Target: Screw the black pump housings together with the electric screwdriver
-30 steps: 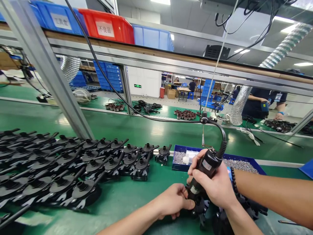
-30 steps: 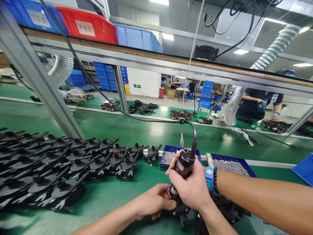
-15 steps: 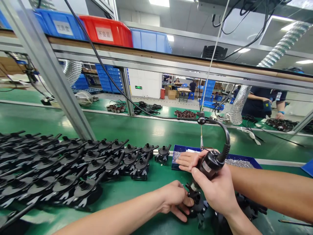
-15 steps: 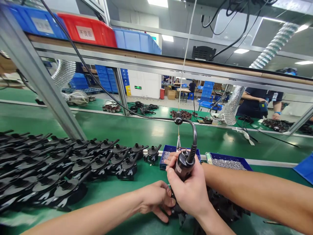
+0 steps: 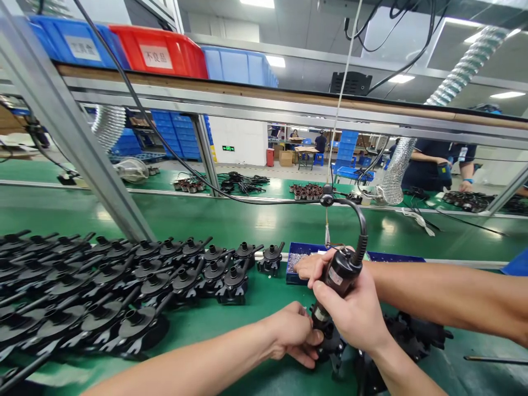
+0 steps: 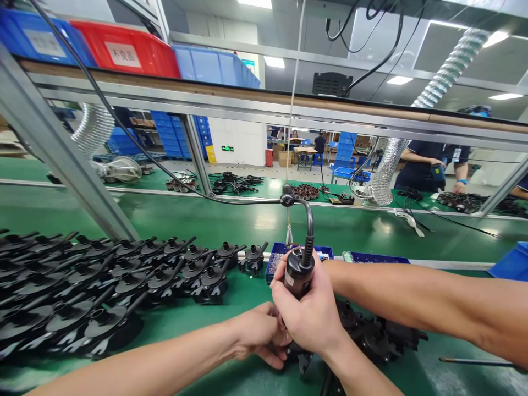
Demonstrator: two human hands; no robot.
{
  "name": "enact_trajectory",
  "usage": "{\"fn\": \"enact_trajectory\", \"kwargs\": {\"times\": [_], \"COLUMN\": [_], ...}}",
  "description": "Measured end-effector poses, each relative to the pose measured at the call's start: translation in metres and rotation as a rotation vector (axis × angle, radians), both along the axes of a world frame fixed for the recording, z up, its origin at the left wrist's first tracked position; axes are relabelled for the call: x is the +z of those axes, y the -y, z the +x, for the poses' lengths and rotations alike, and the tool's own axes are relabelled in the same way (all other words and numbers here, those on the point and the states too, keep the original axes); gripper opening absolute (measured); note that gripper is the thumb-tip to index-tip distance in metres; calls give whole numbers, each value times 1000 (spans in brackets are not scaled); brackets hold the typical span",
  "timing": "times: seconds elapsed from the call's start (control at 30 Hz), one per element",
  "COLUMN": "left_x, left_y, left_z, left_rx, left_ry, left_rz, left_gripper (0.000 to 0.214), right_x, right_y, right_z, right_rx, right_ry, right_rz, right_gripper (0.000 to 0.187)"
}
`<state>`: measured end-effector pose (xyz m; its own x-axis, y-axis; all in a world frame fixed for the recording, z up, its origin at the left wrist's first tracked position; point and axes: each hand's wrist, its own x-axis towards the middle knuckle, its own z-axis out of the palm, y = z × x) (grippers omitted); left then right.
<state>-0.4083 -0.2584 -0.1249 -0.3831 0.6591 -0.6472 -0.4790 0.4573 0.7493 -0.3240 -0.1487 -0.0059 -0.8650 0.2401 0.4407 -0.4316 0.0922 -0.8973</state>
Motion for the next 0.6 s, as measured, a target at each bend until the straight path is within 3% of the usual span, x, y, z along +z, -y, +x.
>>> {"fn": "enact_trajectory", "kwargs": {"times": [0.1,0.23,0.27,0.43,0.6], "left_x": [-2,-4,-5,-7,-1], "left_y": [1,3,3,2,4], "left_z": [0,1,1,2,5], "left_rx": [2,18,21,38,75], "left_ry": [-4,-16,-17,-8,-23], "left_rz": [2,20,23,33,25], "left_gripper": [42,46,48,50,49], "right_x": [-1,1,1,-7,-14], "right_y": [-5,-12,-11,7,11], "right_z": [-3,-6,-7,-10,-11], "right_rx": [33,349,350,-217,-251], "right_ry": [14,46,58,73,79], "right_rz": [-11,-61,-59,43,81], "right_gripper": [25,26,24,21,20]}}
